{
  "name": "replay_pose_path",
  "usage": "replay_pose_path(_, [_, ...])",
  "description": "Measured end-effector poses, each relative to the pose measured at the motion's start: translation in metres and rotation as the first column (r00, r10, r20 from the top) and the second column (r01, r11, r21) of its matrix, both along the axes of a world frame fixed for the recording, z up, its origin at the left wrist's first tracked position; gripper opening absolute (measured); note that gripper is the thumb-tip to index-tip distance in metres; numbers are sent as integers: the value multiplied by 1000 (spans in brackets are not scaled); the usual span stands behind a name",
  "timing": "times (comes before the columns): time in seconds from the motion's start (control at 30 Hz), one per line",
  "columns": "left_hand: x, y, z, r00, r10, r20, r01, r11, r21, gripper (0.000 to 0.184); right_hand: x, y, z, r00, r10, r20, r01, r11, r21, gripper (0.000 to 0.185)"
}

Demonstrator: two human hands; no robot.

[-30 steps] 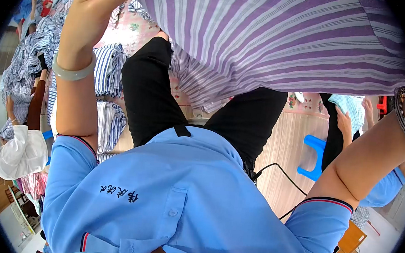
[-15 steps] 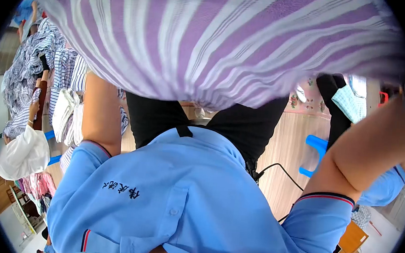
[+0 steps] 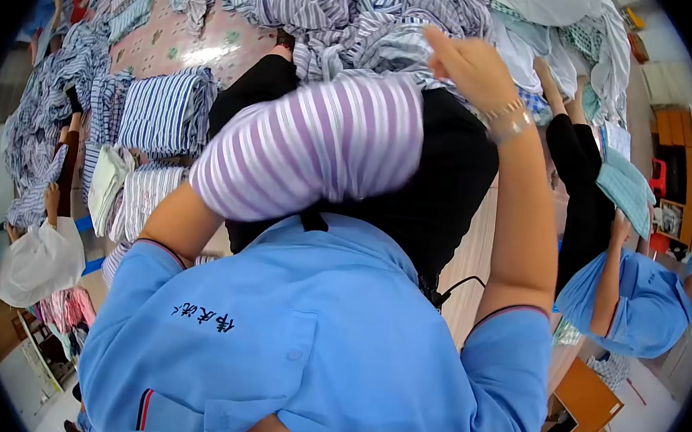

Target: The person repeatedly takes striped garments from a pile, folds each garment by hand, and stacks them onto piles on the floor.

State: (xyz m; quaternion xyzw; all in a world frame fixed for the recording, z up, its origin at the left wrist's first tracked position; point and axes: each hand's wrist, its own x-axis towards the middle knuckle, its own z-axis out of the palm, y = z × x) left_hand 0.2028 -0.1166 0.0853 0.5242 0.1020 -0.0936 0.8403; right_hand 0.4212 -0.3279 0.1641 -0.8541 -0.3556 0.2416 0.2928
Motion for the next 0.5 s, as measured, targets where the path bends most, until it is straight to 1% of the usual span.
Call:
replay_pose_path(0.03, [1,1,-2,1000,5,-13,-5,1000,-26,46,-8,-3,-5,1000,6,-3,-6,1000,2,58])
replay_pose_path(0.07, [2,4,-2,1000,15,-16,-15,999,-49,46,-21,-10,-6,971,17,-239,-2,998,61,52])
replay_pose_path(0.1, [4,8,-2,1000,25,-19,-27,997,-79,47,-29,-15,-10,887,36,-459,21,993,119,47])
replay_pose_path(0.17, [8,15,0,998,61,-13,-62,987,-150,47,-49,-9,-34,877,157,-453,44,915,402,45])
replay_pose_path(0.2, [12,22,1,997,83,-4,-82,979,-187,47,-57,-3,-35,881,123,-458,113,883,455,41])
replay_pose_path(0.23, [14,27,4,993,115,8,-110,967,-232,47,-59,1,-32,879,118,-462,120,883,454,41])
replay_pose_path(0.3, [18,41,9,985,169,19,-155,939,-308,48,-53,10,-27,821,138,-554,243,795,557,39])
replay_pose_path(0.33, [19,48,11,981,192,27,-171,922,-348,48,-50,11,-17,816,133,-562,228,820,525,31])
replay_pose_path(0.43, [23,68,11,973,228,44,-183,868,-461,48,-44,8,-17,843,135,-520,210,808,550,30])
replay_pose_path(0.47, [23,75,9,972,230,55,-173,849,-500,48,-48,8,-17,847,128,-515,267,735,623,22])
replay_pose_path(0.5, [24,81,8,973,220,72,-148,832,-534,49,-47,7,-17,848,128,-515,269,733,625,22])
